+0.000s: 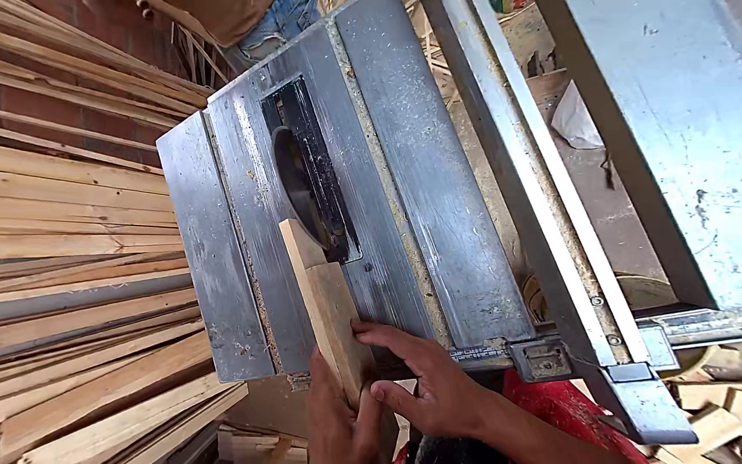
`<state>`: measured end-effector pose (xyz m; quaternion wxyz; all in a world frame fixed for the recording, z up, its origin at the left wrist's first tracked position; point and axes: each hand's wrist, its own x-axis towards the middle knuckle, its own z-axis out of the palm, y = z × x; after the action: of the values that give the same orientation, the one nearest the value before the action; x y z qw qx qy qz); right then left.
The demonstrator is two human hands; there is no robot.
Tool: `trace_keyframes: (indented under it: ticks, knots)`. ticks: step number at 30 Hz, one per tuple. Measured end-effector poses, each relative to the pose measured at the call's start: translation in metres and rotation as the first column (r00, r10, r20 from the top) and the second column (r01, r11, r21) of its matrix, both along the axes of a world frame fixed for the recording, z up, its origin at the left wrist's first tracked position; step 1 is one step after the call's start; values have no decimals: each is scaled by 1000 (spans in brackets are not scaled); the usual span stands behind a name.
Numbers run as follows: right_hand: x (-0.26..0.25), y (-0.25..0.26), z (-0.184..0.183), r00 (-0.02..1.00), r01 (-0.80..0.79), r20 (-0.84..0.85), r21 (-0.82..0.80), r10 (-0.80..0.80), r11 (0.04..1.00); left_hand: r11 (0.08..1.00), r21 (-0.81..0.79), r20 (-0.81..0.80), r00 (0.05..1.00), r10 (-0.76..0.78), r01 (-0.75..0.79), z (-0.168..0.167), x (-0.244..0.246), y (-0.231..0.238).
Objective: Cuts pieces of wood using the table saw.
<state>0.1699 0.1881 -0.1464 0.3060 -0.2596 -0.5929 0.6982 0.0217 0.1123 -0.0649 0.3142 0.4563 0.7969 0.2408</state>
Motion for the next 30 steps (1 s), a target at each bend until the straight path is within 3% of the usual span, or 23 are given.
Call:
trace_keyframes:
  ticks: [3,9,12,15,20,26,30]
  knots:
    - [6,-12,0,1000,-12,-12,6,12,1000,1000,15,10,1000,-2,2,0,4,-17]
    - [15,-24,18,988,-149,42,39,147,988,995,-58,-54,995,83,-86,33,17,-47]
    - [3,-14,15,987,-146,73,85,140,986,990,-56,-75,989,124,-129,25,11,-31]
    - [-9,8,9,995,-80,74,76,74,994,997,-34,-58,996,72,-75,-5,-10,1]
    - [-7,22,7,996,-49,76,24,47,998,999,27,-38,999,39,-38,-16,-11,23]
    - [13,-13,5,997,-77,9,58,76,995,999,-23,42,999,34,-33,17,12,-28]
    - [17,-39,19,995,91,45,-164,-85,982,998,50,262,964,-43,31,36,5,-100]
